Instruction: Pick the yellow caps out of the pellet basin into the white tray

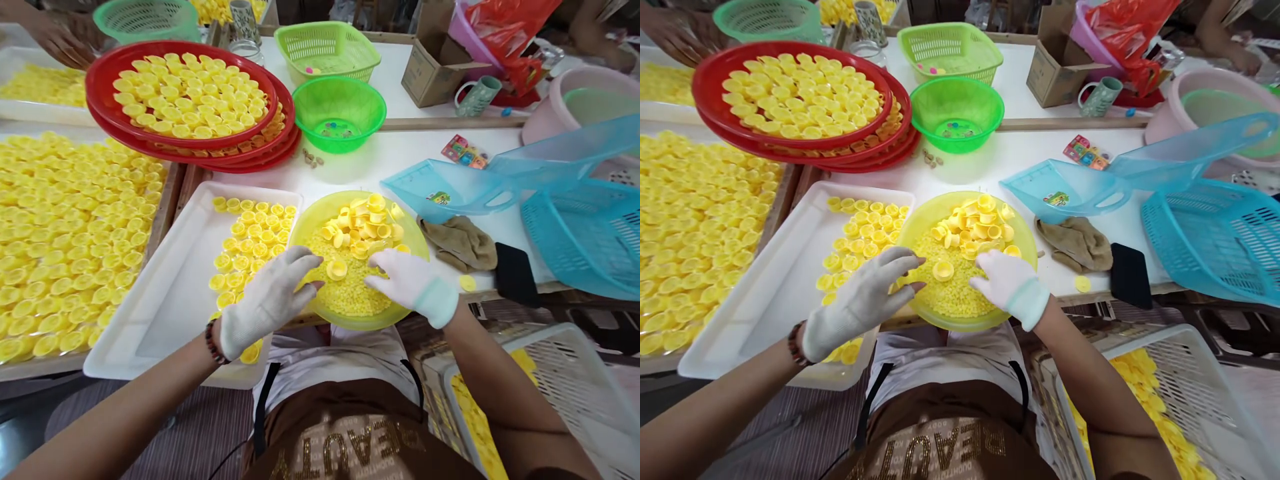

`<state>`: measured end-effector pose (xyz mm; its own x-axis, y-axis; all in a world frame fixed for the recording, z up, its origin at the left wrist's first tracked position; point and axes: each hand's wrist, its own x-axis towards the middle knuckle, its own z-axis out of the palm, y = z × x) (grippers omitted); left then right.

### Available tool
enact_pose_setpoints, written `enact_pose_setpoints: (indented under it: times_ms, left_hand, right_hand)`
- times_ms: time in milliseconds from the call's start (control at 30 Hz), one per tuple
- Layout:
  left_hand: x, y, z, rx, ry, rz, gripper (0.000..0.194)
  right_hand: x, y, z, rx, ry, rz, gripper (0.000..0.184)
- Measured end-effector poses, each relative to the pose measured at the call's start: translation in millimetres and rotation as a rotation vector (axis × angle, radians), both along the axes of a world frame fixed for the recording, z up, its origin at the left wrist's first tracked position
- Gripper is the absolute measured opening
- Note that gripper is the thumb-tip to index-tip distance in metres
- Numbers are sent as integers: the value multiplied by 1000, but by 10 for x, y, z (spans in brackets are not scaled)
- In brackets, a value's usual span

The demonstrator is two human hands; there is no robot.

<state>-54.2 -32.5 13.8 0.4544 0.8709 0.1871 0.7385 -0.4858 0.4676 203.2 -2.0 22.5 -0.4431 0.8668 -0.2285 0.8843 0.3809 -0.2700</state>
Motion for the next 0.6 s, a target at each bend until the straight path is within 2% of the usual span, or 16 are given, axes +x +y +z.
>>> enact_pose_setpoints:
  times_ms: [67, 133, 233, 300, 400, 600]
  left_hand:
    - [150, 85, -30, -3, 41, 1, 28]
    - [267, 161, -59, -15, 92, 15, 29]
    - [371, 227, -103, -35, 122, 10, 26]
    - [395, 230, -129, -36, 96, 13, 26]
    - [394, 196, -155, -55, 50, 13, 30]
    - [393, 164, -180, -39, 39, 4, 25]
  right_hand:
    - [29, -84, -41, -40, -90, 23, 31]
    - [-10, -138, -118, -66, -87, 50, 33]
    - [-83, -125, -241, -83, 35, 93, 14]
    - [-84, -78, -277, -115, 137, 122, 8]
    - [-35, -21, -227, -108, 282, 122, 10]
    - [-160, -5, -22, 71, 579, 154, 9]
